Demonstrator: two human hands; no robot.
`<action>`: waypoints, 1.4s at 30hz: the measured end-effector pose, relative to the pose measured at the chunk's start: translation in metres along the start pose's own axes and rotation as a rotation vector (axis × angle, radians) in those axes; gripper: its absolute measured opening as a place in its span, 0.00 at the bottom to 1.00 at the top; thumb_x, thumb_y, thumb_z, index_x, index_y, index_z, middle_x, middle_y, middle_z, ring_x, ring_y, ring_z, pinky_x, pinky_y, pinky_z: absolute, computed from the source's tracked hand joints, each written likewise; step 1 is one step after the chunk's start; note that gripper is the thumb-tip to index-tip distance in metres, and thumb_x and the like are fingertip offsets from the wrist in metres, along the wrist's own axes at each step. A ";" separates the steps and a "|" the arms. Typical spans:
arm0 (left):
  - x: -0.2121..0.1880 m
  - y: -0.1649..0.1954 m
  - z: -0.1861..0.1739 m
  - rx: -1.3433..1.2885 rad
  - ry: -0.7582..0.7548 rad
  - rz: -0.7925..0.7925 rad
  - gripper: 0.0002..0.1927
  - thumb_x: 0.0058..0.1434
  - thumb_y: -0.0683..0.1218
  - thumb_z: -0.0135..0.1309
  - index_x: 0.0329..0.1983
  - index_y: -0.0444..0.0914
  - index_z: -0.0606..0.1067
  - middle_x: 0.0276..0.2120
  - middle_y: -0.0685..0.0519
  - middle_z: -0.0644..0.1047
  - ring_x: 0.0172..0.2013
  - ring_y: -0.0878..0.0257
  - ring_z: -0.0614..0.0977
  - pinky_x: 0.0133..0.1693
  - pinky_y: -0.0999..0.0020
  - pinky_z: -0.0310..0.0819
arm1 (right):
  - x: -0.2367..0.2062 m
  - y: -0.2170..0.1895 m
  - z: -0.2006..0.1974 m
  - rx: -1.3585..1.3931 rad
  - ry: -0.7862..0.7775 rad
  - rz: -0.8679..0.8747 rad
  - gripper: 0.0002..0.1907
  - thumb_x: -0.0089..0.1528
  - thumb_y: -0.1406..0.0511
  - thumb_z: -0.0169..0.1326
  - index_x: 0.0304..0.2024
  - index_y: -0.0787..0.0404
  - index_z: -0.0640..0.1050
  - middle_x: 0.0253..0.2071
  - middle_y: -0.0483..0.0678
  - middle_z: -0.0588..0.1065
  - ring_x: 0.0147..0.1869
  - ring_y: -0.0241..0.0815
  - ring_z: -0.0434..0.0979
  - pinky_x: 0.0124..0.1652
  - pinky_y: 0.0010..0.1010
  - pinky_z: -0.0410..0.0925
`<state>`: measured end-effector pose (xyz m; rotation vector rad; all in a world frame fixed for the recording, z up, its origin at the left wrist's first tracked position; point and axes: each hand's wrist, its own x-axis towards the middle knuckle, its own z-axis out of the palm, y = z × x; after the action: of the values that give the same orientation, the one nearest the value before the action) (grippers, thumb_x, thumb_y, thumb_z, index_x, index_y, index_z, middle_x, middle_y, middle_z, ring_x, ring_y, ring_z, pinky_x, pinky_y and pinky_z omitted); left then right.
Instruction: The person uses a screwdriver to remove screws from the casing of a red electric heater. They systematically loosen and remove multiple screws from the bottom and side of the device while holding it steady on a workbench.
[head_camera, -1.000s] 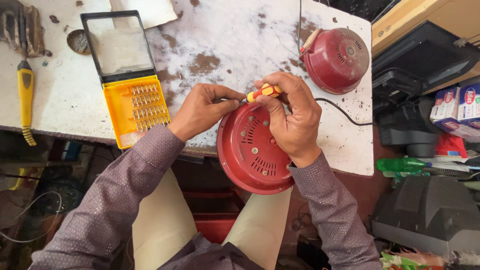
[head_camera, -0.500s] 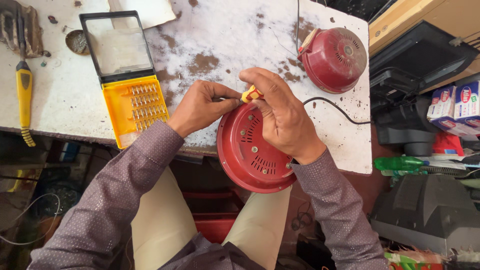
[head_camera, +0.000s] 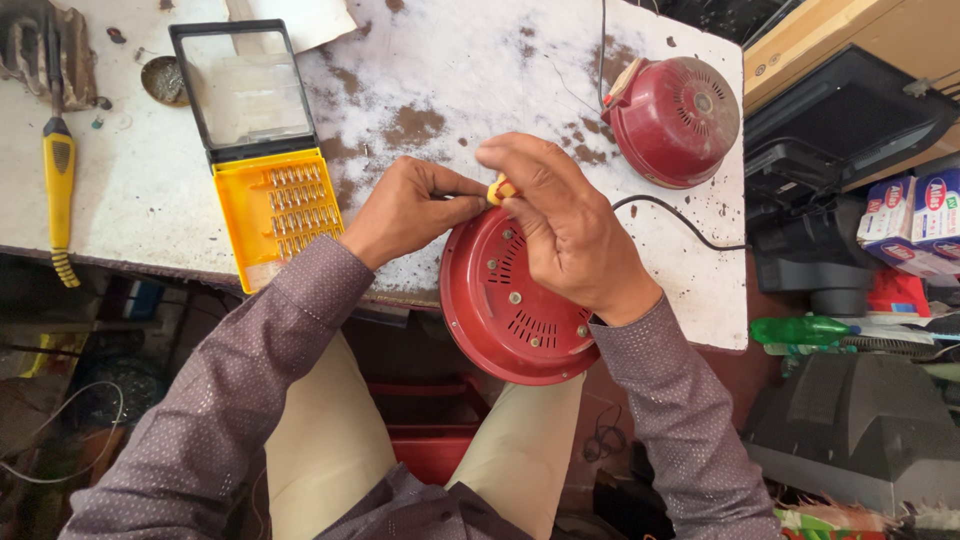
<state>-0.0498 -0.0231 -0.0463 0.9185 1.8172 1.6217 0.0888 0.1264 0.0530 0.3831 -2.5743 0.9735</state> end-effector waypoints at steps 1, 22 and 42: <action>0.000 0.000 -0.001 0.010 0.004 -0.006 0.11 0.61 0.45 0.62 0.45 0.37 0.84 0.31 0.51 0.86 0.29 0.74 0.82 0.32 0.74 0.80 | 0.001 0.000 0.001 0.002 0.005 -0.015 0.23 0.69 0.76 0.56 0.66 0.56 0.72 0.63 0.52 0.70 0.57 0.41 0.80 0.56 0.30 0.77; 0.007 0.002 -0.007 0.078 -0.062 0.007 0.10 0.59 0.42 0.62 0.43 0.35 0.84 0.32 0.52 0.86 0.31 0.72 0.83 0.35 0.74 0.80 | 0.005 -0.009 -0.001 0.228 0.049 0.065 0.23 0.66 0.73 0.56 0.63 0.55 0.73 0.55 0.47 0.73 0.53 0.36 0.77 0.53 0.25 0.75; 0.016 0.018 -0.016 0.289 -0.152 0.004 0.10 0.56 0.42 0.63 0.42 0.40 0.85 0.27 0.52 0.84 0.28 0.71 0.80 0.32 0.71 0.77 | 0.002 -0.004 -0.001 0.117 0.086 -0.055 0.28 0.59 0.70 0.66 0.61 0.56 0.75 0.51 0.52 0.70 0.48 0.39 0.75 0.51 0.27 0.72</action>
<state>-0.0696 -0.0202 -0.0251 1.1377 1.9731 1.2730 0.0884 0.1239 0.0568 0.4319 -2.4245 1.0998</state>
